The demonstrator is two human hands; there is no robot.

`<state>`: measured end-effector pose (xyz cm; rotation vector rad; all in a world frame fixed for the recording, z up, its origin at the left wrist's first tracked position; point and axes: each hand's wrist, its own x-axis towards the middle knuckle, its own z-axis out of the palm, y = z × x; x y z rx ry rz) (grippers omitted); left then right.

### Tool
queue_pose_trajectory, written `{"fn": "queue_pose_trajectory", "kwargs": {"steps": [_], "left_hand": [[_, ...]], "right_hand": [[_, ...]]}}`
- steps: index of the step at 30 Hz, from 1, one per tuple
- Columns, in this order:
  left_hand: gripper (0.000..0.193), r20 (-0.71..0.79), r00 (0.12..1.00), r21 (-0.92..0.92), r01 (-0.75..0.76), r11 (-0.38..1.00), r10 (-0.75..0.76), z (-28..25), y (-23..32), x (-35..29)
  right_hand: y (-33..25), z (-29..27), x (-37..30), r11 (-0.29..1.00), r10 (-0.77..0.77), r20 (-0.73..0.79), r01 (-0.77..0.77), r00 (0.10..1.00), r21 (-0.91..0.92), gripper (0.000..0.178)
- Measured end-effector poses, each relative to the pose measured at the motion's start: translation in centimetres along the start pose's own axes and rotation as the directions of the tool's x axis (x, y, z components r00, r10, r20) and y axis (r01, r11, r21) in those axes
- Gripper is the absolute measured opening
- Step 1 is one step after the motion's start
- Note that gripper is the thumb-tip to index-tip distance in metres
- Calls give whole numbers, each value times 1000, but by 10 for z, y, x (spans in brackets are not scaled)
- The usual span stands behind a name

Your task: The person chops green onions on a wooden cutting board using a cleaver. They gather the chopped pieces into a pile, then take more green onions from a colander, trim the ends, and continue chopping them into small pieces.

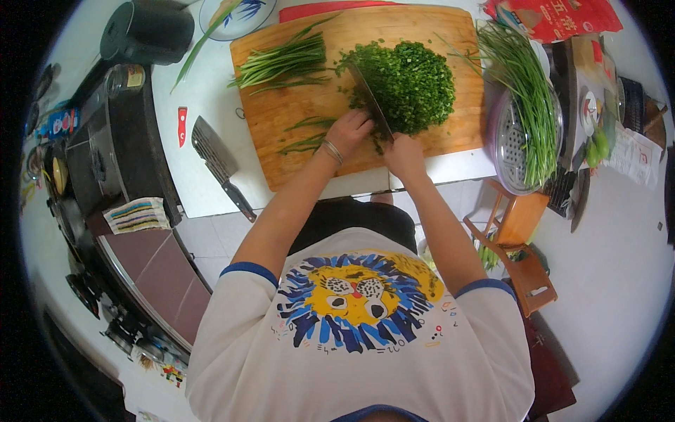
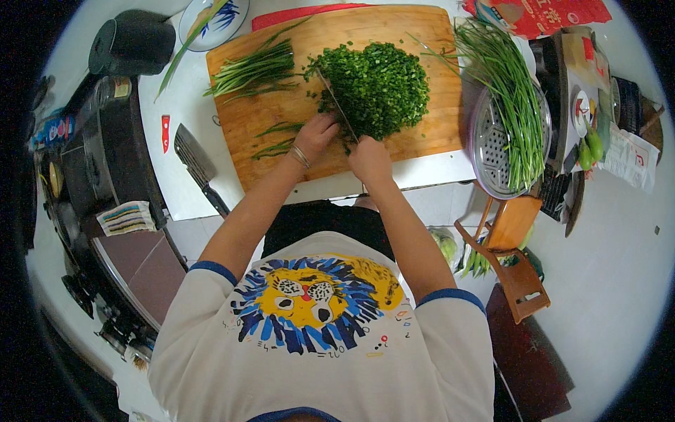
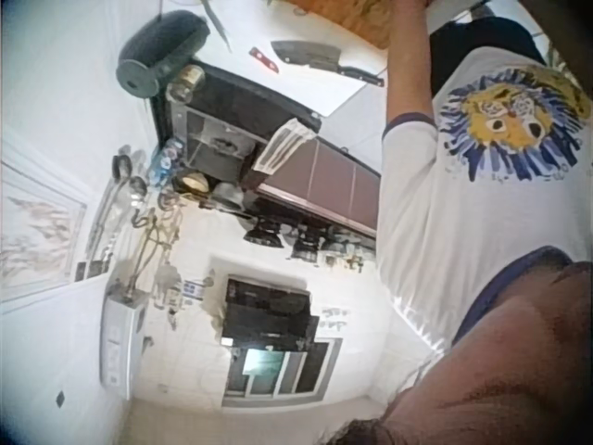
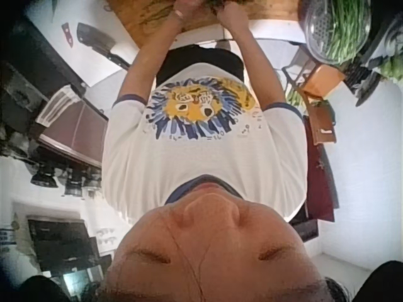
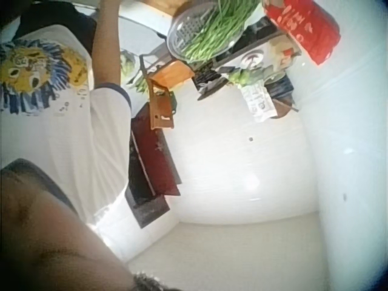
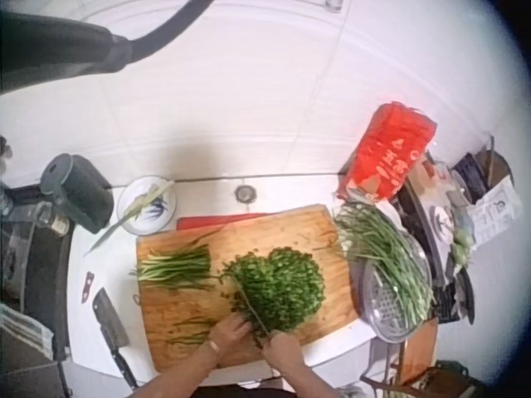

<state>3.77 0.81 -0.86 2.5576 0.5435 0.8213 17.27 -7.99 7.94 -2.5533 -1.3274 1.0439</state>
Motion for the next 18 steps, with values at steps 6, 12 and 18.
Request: {"fn": "queue_pose_trajectory", "kwargs": {"steps": [6,12,18], "left_hand": [[28,18,999,-9,27,1000,-27,-7,5,-2],[26,8,998,-38,65,997,-65,-3,8,-1],[21,-50,997,-52,60,997,-62,3,6,7]], "right_hand": [[-14,9,24,993,105,-47,-102,993,58,25],[-6,2,17,991,8,-169,16,986,136,26],[1,-6,-4,980,-6,-157,37,988,194,24]]}}
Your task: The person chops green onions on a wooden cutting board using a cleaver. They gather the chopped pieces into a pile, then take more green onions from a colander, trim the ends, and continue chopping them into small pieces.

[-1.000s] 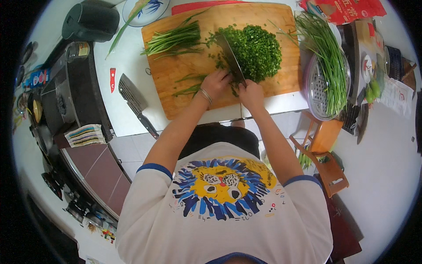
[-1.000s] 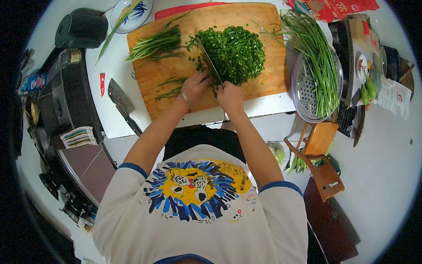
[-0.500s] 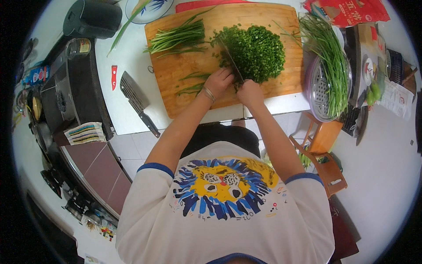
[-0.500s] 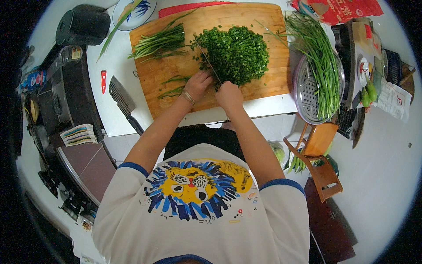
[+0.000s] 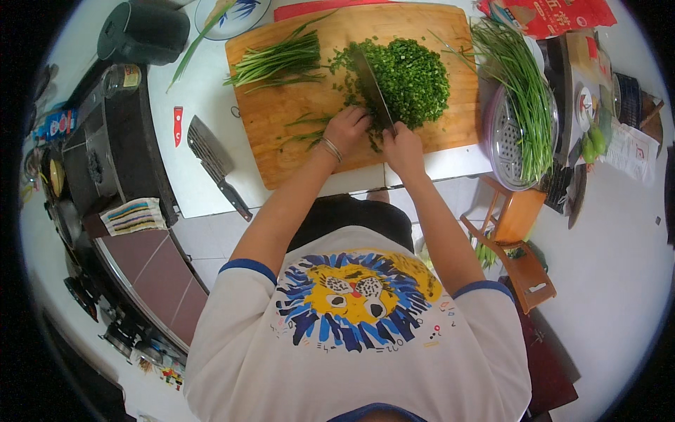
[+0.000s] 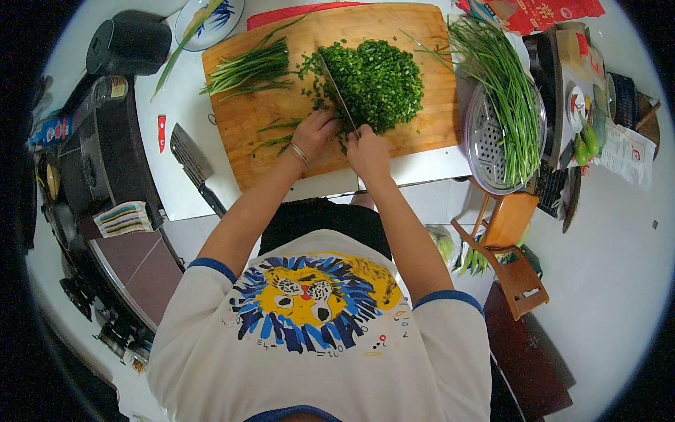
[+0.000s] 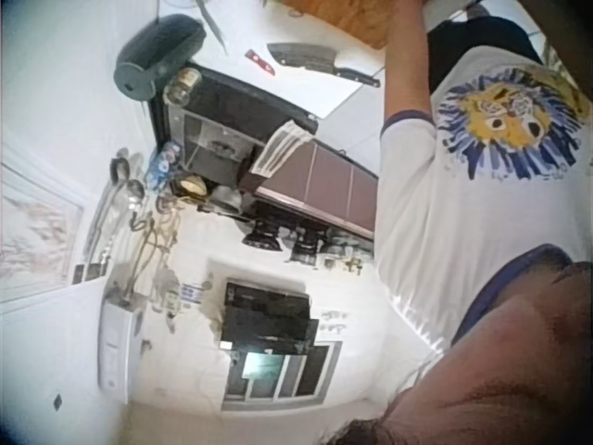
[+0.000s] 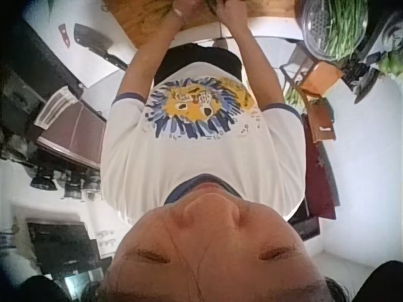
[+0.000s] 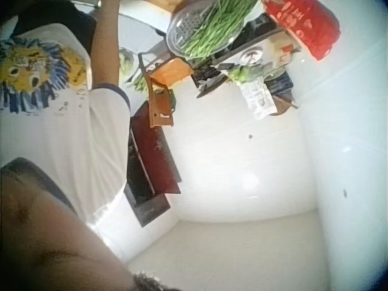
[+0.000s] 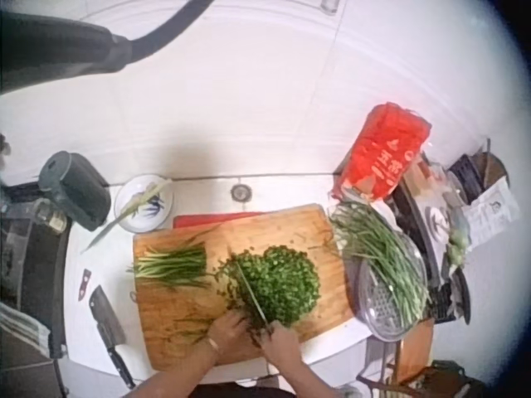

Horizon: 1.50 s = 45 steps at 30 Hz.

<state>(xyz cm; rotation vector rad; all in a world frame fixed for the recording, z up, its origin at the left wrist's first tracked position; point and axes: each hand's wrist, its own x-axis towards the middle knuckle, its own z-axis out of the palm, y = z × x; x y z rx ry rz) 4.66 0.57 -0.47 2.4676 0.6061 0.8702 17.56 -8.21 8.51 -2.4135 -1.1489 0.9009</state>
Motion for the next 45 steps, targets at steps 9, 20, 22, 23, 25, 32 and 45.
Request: {"fn": "queue_pose_trajectory", "kwargs": {"steps": [9,20,22,23,25,32,45], "left_hand": [[22,-6,1000,92,-18,996,19,0,0,-2],[27,60,998,-43,33,999,-31,-5,0,-6],[25,64,996,-50,58,997,-55,-5,3,-2],[23,66,996,-35,64,997,-61,-3,2,-1],[22,47,998,-4,52,999,-51,-1,2,0],[19,23,1000,62,6,998,-8,-1,0,-2],[28,108,994,-56,20,998,-14,-7,-4,-10]], "right_hand": [[-5,6,3,983,95,139,-71,986,-168,22],[-1,18,25,999,-4,6,4,1000,39,19],[-9,5,12,999,31,43,-30,999,-20,19],[-6,5,8,999,28,41,-27,999,-29,19],[-4,3,3,999,19,31,-17,999,-44,19],[-6,5,-4,985,100,119,-81,988,-153,20],[-6,18,20,998,-11,-50,14,999,60,20]]}}
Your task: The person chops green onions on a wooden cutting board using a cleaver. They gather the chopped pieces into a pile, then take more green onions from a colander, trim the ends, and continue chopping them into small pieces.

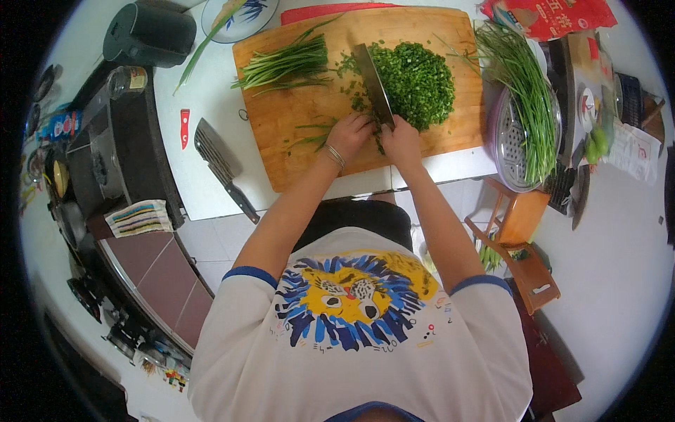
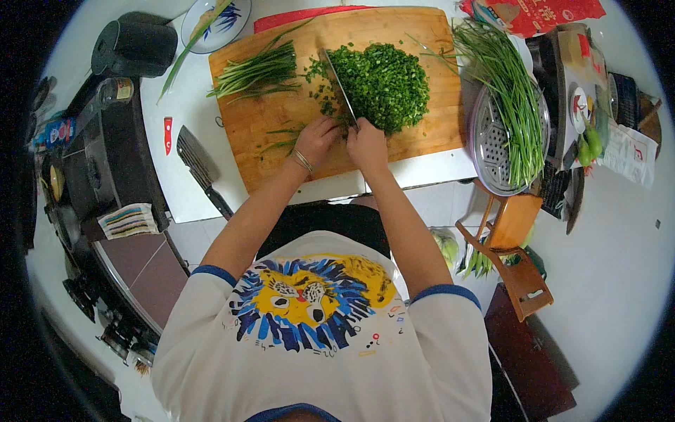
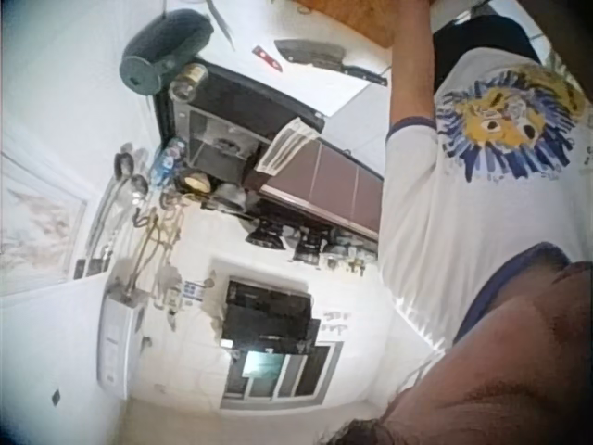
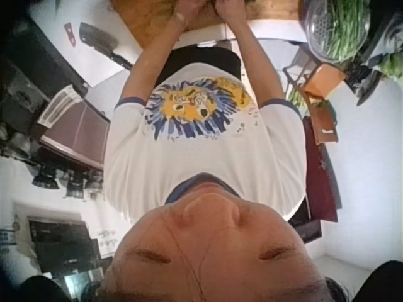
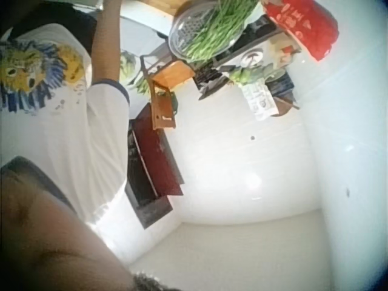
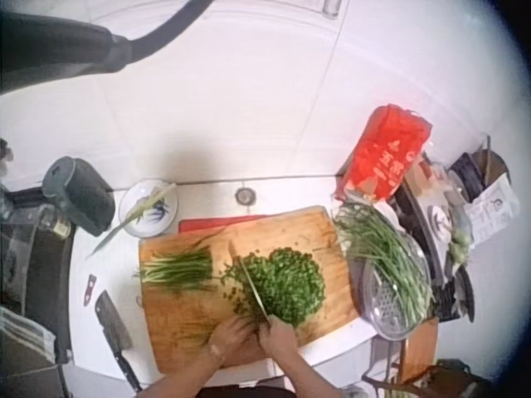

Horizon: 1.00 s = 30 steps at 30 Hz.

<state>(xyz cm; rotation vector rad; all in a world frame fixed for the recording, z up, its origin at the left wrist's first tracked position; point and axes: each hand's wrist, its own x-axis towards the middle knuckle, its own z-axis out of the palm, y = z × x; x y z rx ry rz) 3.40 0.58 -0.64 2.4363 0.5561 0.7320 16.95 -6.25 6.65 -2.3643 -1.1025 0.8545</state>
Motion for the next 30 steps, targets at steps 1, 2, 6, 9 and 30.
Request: {"fn": "queue_pose_trajectory", "kwargs": {"steps": [1,2,6,9,30], "left_hand": [[28,0,1000,9,7,1000,-7,0,1,0],[29,1,1000,19,14,1000,-14,-2,2,0],[32,-53,999,18,9,1000,-8,2,0,0],[23,-58,998,120,-17,993,24,4,-2,-3],[29,-28,996,103,-78,992,81,-2,2,3]], "right_hand": [[1,-2,-7,1000,-2,9,2,1000,-6,20],[1,-4,-13,1000,-3,19,4,1000,-12,20],[-2,-11,-26,995,61,77,-55,995,-85,20],[-2,-9,-28,986,98,110,-81,989,-146,18],[8,-14,-16,1000,18,-21,-18,1000,-12,22]]}}
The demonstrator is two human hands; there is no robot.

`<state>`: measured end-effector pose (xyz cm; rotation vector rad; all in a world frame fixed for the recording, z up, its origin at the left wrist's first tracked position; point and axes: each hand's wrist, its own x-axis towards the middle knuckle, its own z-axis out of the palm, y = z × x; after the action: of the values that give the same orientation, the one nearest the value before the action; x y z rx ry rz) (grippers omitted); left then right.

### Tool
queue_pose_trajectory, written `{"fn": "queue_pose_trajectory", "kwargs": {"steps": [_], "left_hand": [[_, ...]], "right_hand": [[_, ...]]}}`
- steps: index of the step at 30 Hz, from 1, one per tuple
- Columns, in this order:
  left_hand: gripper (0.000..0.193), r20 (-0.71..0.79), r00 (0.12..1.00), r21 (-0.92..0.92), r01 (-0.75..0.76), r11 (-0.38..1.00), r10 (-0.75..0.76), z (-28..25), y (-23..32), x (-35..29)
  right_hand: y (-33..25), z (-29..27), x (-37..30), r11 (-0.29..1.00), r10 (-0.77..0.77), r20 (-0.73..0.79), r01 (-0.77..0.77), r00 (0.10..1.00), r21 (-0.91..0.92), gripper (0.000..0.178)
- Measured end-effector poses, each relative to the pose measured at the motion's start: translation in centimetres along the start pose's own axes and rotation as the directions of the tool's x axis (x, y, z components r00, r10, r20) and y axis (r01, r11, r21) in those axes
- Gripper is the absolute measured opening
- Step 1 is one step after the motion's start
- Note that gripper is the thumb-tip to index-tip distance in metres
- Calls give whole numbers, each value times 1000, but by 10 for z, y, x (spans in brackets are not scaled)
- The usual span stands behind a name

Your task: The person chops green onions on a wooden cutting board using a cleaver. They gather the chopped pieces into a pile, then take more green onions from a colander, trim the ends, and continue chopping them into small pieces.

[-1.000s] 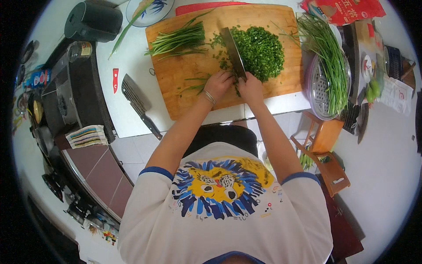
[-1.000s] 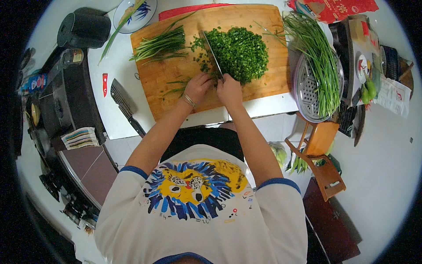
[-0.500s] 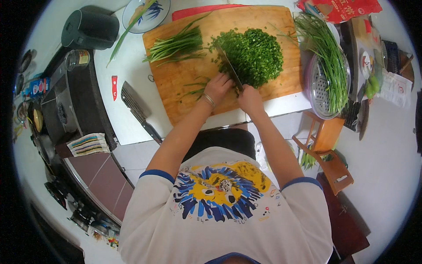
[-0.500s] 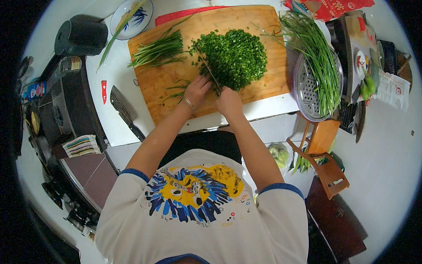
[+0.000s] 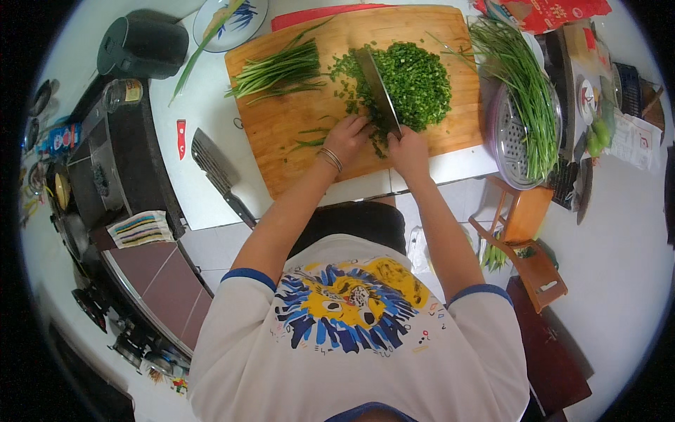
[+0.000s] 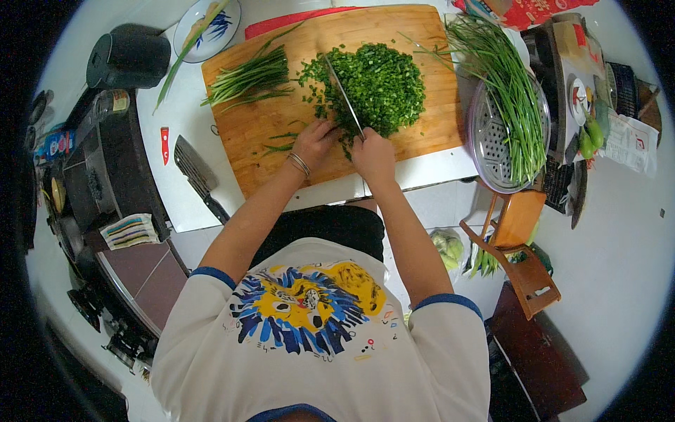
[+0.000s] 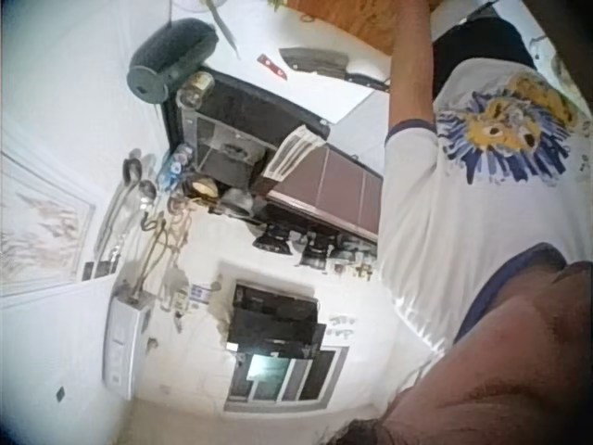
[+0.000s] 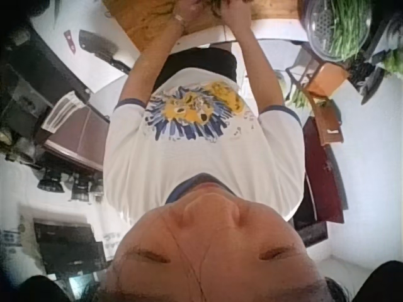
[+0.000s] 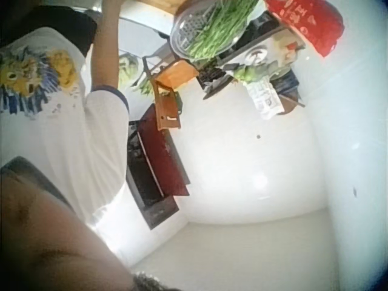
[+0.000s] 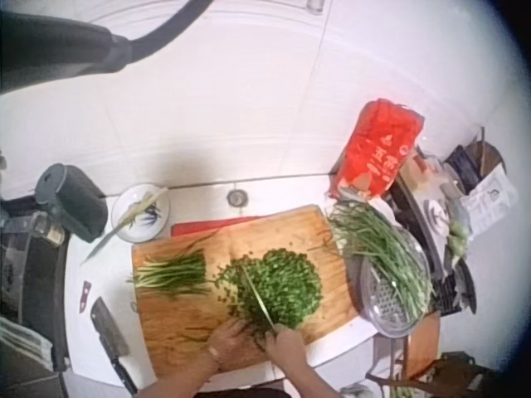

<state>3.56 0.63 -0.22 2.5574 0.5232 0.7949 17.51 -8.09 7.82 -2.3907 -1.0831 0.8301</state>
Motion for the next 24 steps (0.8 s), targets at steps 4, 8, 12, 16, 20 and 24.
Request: {"fn": "queue_pose_trajectory", "kwargs": {"steps": [4,8,12,16,20,24], "left_hand": [[29,-34,999,9,15,1000,-14,0,2,3],[29,-39,999,25,4,1000,-3,2,-1,1],[26,-37,999,63,-17,998,19,1,-3,-2],[25,-57,998,70,2,998,2,2,-3,-4],[25,-92,994,23,65,998,-62,3,0,-3],[26,-15,1000,15,28,1000,-27,-2,-5,-5]], "right_hand": [[-3,-5,-8,998,5,58,-1,998,-64,21],[-7,-2,-8,990,71,129,-54,989,-129,21],[-5,7,-7,978,115,154,-85,981,-190,18],[-1,9,0,981,125,220,-88,967,-172,18],[-15,8,9,965,149,242,-87,959,-248,18],[-51,16,21,961,171,108,-141,979,-237,17]]}}
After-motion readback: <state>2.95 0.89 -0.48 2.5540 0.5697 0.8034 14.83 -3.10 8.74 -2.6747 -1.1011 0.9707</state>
